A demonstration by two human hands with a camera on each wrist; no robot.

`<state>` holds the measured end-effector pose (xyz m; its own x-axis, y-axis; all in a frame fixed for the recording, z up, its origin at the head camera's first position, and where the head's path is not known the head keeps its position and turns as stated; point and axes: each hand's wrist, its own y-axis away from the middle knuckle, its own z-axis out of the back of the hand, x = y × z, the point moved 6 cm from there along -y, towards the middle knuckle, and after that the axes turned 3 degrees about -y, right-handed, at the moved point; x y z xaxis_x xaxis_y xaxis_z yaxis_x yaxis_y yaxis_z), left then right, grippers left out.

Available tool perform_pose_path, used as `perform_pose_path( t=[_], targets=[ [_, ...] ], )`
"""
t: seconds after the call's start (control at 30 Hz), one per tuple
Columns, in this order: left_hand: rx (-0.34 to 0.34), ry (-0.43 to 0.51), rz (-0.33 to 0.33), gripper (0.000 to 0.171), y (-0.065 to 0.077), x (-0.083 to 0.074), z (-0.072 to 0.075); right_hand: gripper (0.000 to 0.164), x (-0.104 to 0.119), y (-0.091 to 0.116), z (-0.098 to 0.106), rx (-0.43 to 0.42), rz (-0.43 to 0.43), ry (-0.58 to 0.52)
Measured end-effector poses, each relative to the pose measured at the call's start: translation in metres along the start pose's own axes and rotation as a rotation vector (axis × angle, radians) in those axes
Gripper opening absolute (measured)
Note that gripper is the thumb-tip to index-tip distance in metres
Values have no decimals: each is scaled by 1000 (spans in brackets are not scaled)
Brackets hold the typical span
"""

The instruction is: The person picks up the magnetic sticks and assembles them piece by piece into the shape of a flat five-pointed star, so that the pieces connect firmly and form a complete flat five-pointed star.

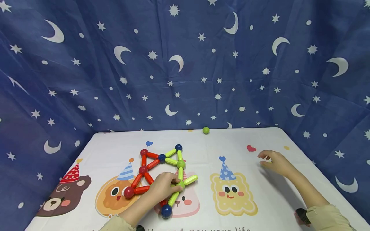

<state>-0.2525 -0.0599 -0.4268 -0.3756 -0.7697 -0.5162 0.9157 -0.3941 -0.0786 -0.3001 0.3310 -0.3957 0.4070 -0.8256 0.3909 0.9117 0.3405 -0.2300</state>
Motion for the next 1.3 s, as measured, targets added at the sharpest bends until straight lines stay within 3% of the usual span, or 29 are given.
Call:
perform_pose_path(
  t=[0.23, 0.47, 0.6, 0.8, 1.03, 1.3],
  targets=[
    [14, 15, 5, 23, -2, 0, -3, 24, -23, 11, 5, 54, -46, 27],
    [22, 6, 7, 24, -1, -3, -4, 36, -52, 20, -4, 211, -116, -4],
    [23, 7, -6, 23, -2, -5, -4, 41, -63, 23, -6, 250, -167, 8],
    [21, -6, 12, 21, -4, -4, -2, 42, -70, 20, -6, 266, -205, -13],
    [11, -13, 2, 24, -6, -4, -2, 19, -69, 14, -7, 211, -138, 57],
    [13, -10, 7, 19, -3, 0, 0, 20, -67, 7, -7, 206, -163, 75]
  ],
)
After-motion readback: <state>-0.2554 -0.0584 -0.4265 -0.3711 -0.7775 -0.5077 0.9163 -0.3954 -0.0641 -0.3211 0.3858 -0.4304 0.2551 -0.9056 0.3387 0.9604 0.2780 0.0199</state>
